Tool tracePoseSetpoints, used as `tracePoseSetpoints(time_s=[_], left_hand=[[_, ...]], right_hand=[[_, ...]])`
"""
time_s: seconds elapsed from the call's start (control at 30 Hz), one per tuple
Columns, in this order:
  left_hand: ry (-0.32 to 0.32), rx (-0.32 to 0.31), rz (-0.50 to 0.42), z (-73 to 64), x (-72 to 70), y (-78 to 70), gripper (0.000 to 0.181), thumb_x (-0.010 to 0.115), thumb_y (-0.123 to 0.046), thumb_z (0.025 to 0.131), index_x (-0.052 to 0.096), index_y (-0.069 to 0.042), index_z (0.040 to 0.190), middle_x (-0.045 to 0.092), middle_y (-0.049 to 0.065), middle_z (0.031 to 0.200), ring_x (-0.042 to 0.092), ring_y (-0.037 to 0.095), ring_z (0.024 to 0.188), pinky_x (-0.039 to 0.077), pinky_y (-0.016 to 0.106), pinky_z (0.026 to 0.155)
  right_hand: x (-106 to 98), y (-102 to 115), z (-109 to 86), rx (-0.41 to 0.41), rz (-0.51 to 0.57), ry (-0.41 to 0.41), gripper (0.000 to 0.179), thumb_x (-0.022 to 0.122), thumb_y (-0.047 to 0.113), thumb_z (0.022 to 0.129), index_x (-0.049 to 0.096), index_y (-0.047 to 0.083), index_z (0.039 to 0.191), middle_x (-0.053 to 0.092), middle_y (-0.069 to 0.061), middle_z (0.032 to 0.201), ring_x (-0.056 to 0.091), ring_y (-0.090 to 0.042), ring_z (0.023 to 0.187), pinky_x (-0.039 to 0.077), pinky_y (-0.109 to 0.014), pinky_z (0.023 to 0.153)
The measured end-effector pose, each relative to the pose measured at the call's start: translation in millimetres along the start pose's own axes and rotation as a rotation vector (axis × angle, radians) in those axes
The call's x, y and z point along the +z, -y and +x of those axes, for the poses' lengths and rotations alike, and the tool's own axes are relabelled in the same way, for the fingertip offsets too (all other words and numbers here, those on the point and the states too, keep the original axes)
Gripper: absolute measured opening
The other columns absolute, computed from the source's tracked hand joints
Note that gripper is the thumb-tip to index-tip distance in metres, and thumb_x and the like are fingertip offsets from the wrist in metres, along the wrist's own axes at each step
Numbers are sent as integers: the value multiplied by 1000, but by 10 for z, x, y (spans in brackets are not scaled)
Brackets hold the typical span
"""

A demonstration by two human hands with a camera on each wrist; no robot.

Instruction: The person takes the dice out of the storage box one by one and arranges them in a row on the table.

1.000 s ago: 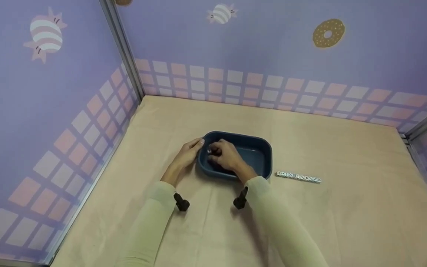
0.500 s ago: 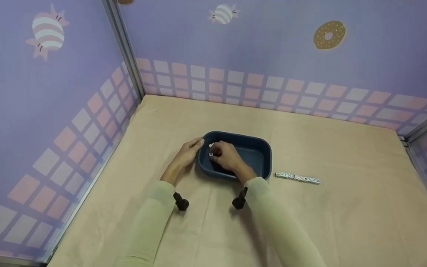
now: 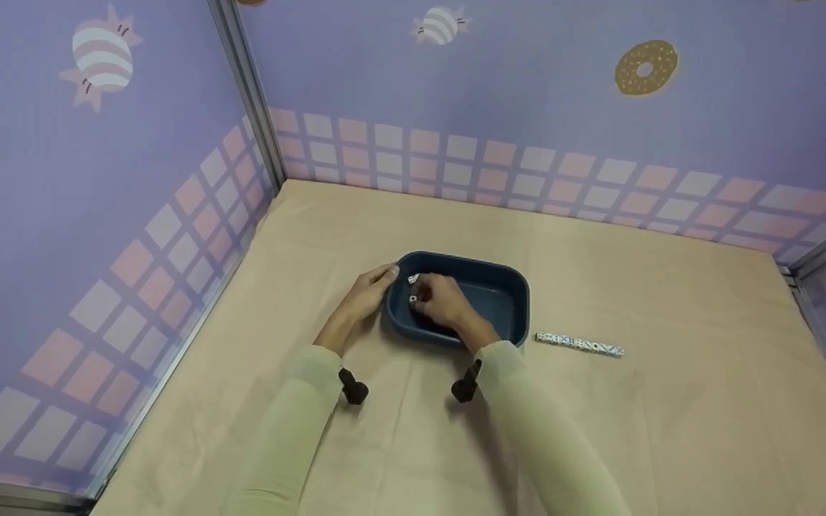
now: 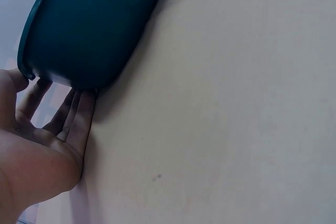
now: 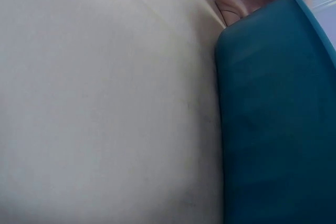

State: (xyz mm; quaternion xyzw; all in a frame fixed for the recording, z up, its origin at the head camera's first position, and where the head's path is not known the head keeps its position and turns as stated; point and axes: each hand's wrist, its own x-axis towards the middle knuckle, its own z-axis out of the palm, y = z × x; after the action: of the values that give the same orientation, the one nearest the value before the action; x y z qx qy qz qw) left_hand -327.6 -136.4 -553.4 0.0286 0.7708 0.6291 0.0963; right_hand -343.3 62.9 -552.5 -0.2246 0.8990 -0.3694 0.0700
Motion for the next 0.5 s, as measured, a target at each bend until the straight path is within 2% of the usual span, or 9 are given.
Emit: tracePoseSetpoints(time_s=[0.23,0.5], left_hand=[[-5,-15,-10,33,5,-30,55,50,-44,113,53,-10,157,52,11,160,41,28,152,29,44,126],[20,-55,-65,6,3,-6,55,50,-44,113,51,-13,159,52,10,159,50,27,145,40,43,120]], right_hand=[[-32,5,14,-1,-4,1,10,76,4,97,72,3,106,70,-8,99,65,-22,91,57,-41,84],[-5,13,-22,-38,-32,11,7,73,4,98,71,2,105,69,-9,98,64,-23,89,56,-42,82]])
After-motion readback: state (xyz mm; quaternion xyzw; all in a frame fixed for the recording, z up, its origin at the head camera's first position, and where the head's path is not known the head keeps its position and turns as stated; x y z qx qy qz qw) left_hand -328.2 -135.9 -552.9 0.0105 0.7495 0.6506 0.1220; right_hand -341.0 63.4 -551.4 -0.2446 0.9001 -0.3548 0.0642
